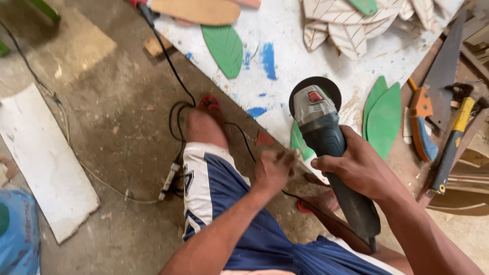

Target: Sanding the edges of leaf-shaped wooden pieces using an angle grinder

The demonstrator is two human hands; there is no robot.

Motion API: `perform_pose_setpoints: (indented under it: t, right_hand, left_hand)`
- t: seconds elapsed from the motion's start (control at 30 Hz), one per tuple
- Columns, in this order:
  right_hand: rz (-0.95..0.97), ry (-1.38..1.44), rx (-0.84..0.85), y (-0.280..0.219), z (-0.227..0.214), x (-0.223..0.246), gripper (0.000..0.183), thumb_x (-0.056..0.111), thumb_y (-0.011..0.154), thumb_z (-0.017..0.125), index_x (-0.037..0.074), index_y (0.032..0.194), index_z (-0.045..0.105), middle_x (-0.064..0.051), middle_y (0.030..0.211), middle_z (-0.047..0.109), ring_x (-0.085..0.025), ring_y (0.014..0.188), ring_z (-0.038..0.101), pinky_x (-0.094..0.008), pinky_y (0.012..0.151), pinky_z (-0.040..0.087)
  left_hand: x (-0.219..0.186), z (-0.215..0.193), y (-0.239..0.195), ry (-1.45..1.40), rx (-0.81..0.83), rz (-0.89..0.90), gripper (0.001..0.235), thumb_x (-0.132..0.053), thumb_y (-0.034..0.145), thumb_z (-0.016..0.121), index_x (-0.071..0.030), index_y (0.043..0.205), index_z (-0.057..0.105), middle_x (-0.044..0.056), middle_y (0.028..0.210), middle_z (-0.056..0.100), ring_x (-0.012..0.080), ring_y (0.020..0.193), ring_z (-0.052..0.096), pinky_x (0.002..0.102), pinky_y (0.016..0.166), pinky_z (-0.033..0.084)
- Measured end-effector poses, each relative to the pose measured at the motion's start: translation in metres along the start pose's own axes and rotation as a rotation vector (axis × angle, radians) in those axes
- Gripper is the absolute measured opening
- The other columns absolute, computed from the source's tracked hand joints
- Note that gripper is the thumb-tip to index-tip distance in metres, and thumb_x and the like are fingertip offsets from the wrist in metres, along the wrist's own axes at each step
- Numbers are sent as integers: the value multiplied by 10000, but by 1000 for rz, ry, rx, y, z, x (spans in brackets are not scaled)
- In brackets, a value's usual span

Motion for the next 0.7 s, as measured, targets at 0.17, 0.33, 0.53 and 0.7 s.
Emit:
perform_pose_setpoints:
  t: [0.17,0.33,0.53,0.7]
  right_hand:
    - [200,178,-97,-46,-39,14,494,-5,770,763,21,1246,633,-277,844,694,-381,684,645,-479,606,506]
    - [220,301,-235,-69,-58,-44,469,-54,780,704,-40,1246,652,-304,881,688,-430,694,654,-506,627,499]
    - [256,511,-253,-78,-45,-87,468,-77,779,706,-30,1242,651,-326,857,688,-444,635,640,-494,514,466]
    - [330,423,-195,-69,-44,-81,413,-56,778,730,-47,1189,681,-385,735,697,-433,607,620,-511,510,479]
  left_hand:
    - [20,39,-42,-23,204,4,523,-456,1077,490,-88,823,761,30,618,707,126,485,659,258,421,491]
    - [-11,30,-33,72,224,-290,582,-588,995,478,-88,1169,720,102,878,748,187,748,721,305,592,598]
    - [3,41,-25,-16,67,-101,441,-307,978,689,-121,604,547,95,596,729,113,416,574,327,421,445]
    - [31,81,-58,-249,237,-253,317,-332,1016,729,-94,832,628,136,803,788,114,494,661,236,409,496]
Point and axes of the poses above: each hand's wrist, its own y-axis towards the middle knuckle, its own z-axis out of the palm, x = y × z, the point moved 1 cm from there along y, towards the middle knuckle
